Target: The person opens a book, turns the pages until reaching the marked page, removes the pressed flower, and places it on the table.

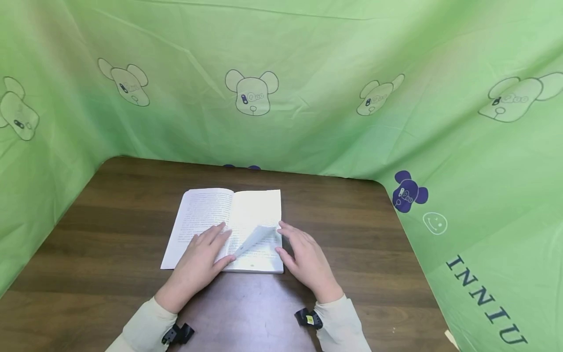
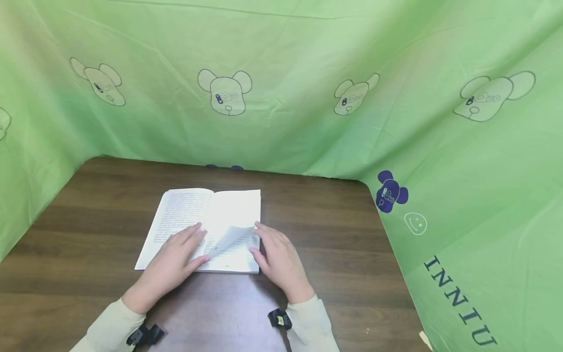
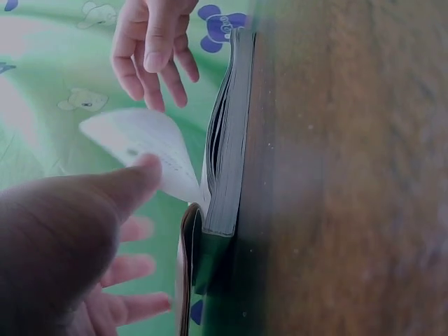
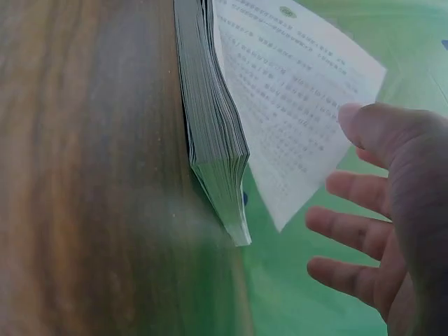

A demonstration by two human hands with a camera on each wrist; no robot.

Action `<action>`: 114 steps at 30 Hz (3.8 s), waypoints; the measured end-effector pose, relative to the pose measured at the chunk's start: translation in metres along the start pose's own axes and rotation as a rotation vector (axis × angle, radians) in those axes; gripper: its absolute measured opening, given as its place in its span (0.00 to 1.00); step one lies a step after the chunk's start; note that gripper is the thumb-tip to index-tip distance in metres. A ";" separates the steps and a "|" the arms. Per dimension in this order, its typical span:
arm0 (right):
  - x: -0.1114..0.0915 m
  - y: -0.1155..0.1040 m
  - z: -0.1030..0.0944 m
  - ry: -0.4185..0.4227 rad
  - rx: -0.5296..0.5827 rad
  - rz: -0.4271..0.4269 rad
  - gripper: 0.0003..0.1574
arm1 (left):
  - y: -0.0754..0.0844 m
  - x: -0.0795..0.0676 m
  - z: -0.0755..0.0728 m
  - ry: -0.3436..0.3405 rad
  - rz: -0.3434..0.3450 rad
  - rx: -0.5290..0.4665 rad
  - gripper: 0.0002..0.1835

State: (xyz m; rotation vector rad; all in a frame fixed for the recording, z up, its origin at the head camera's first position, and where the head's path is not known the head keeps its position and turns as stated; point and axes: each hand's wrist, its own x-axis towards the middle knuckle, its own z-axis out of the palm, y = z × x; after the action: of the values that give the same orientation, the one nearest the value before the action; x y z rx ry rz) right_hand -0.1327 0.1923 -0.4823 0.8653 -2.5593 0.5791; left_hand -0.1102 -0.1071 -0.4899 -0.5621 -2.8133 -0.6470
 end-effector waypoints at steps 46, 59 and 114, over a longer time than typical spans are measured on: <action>-0.004 -0.002 0.002 -0.391 0.090 -0.009 0.29 | -0.002 -0.004 -0.002 -0.172 -0.107 0.062 0.28; -0.003 -0.003 0.001 -0.326 0.050 -0.076 0.05 | -0.005 -0.003 0.000 -0.190 -0.103 0.039 0.37; 0.002 0.000 0.002 -0.137 0.034 -0.101 0.36 | -0.006 0.003 -0.004 0.194 0.080 0.130 0.58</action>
State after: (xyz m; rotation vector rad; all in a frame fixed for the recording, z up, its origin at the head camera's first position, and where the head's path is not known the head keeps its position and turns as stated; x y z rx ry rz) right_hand -0.1350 0.1908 -0.4828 1.0736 -2.6144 0.5522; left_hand -0.1151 -0.1130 -0.4883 -0.5527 -2.6146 -0.4723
